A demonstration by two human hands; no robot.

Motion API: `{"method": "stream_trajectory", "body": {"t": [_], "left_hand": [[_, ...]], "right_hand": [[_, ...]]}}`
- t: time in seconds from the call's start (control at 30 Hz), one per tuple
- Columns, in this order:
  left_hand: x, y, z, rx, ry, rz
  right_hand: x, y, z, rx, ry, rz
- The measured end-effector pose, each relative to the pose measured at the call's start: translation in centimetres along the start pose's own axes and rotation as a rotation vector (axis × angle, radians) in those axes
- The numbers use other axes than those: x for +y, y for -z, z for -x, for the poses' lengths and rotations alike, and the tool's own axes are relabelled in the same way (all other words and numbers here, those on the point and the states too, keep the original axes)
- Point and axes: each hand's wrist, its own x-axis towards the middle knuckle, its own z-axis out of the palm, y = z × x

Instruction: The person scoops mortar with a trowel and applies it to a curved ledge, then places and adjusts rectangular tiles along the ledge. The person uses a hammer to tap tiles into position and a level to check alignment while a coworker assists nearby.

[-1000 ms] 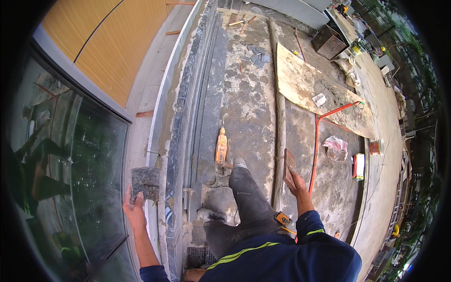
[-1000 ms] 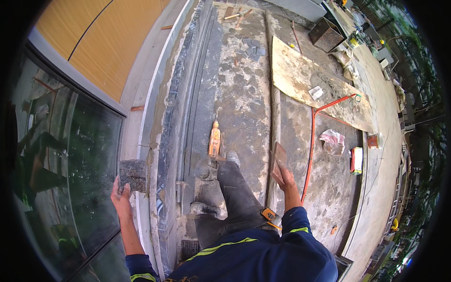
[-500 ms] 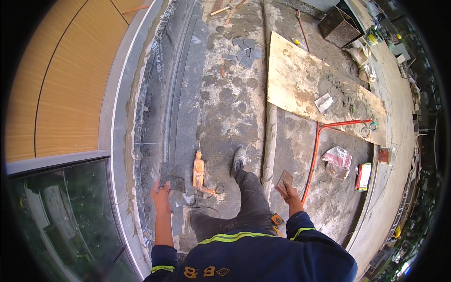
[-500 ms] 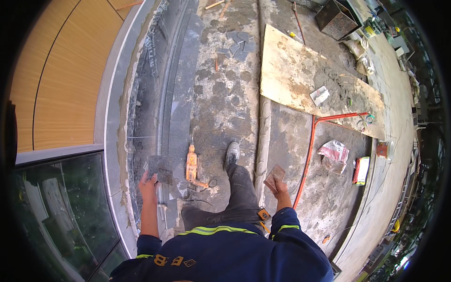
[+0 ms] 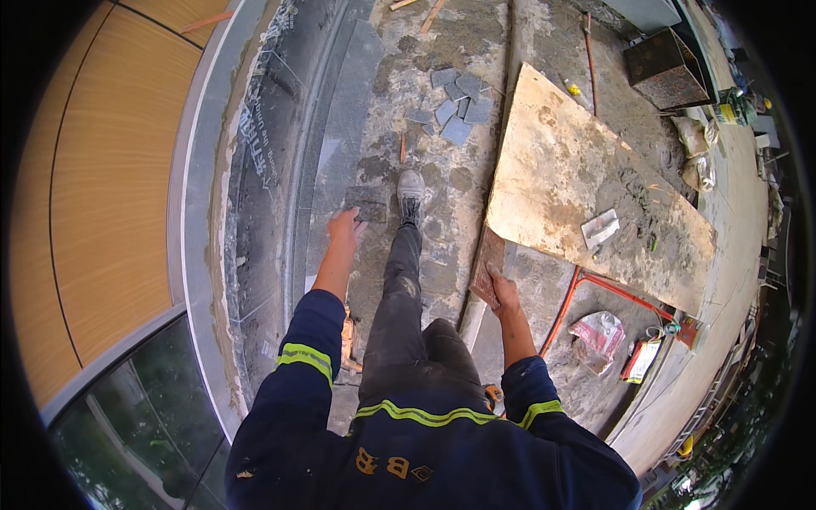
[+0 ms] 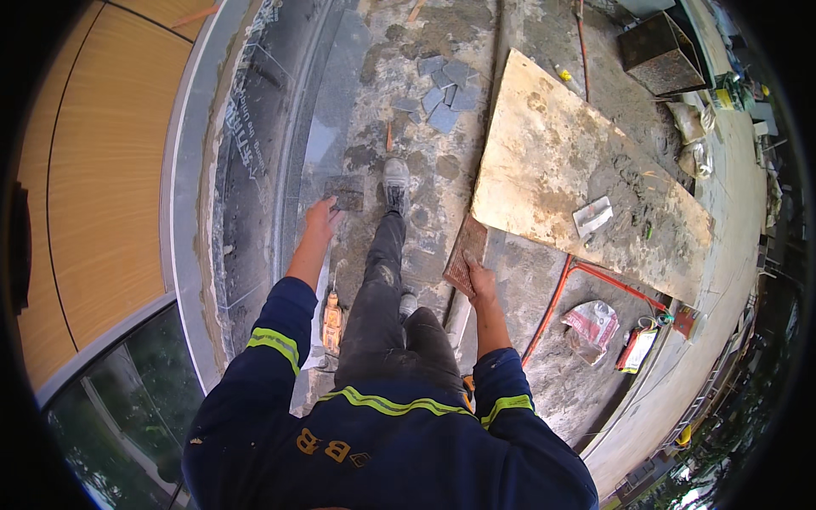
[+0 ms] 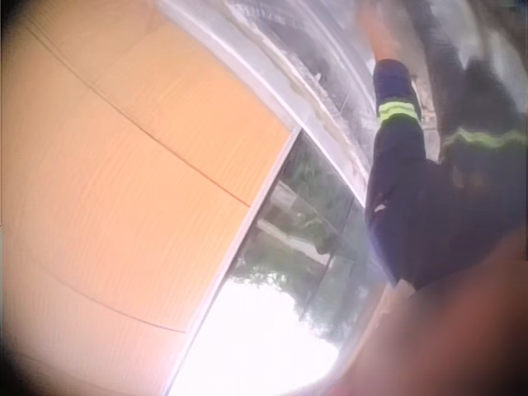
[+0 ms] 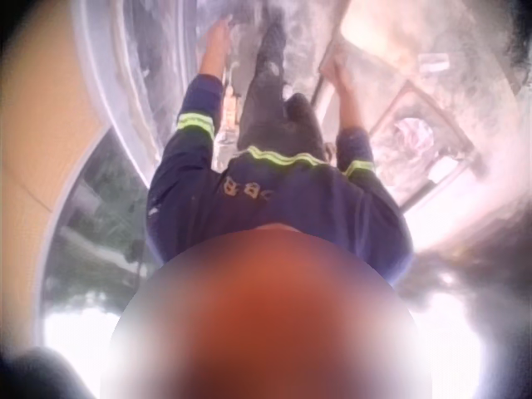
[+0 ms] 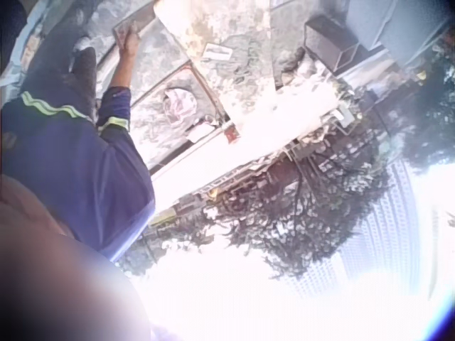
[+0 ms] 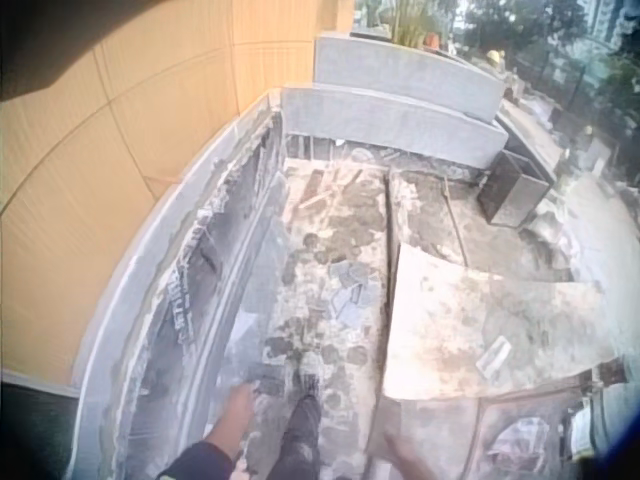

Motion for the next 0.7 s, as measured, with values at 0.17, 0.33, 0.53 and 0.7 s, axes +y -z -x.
{"method": "stream_trajectory", "body": {"t": [0.17,0.33,0.53,0.7], "left_hand": [[3.9,-17.2,-16.9,-0.056,0.100,-0.016],[6.9,-32.4,-30.6,-0.161,0.018,0.110],[0.6,-39.2,-43.5,-0.360,-0.500,-1.518],[-5.7,-43.6,-49.7,-0.393,-0.842,-2.193]], "right_hand": [[-12.2,-10.4,-13.0,0.079,0.050,0.051],[-21.3,-17.6,-25.7,-0.160,0.218,-0.028],[-27.4,-22.0,-34.5,-0.028,0.294,0.268],[-32.0,-20.9,-36.6,-0.072,0.193,0.145]]}}
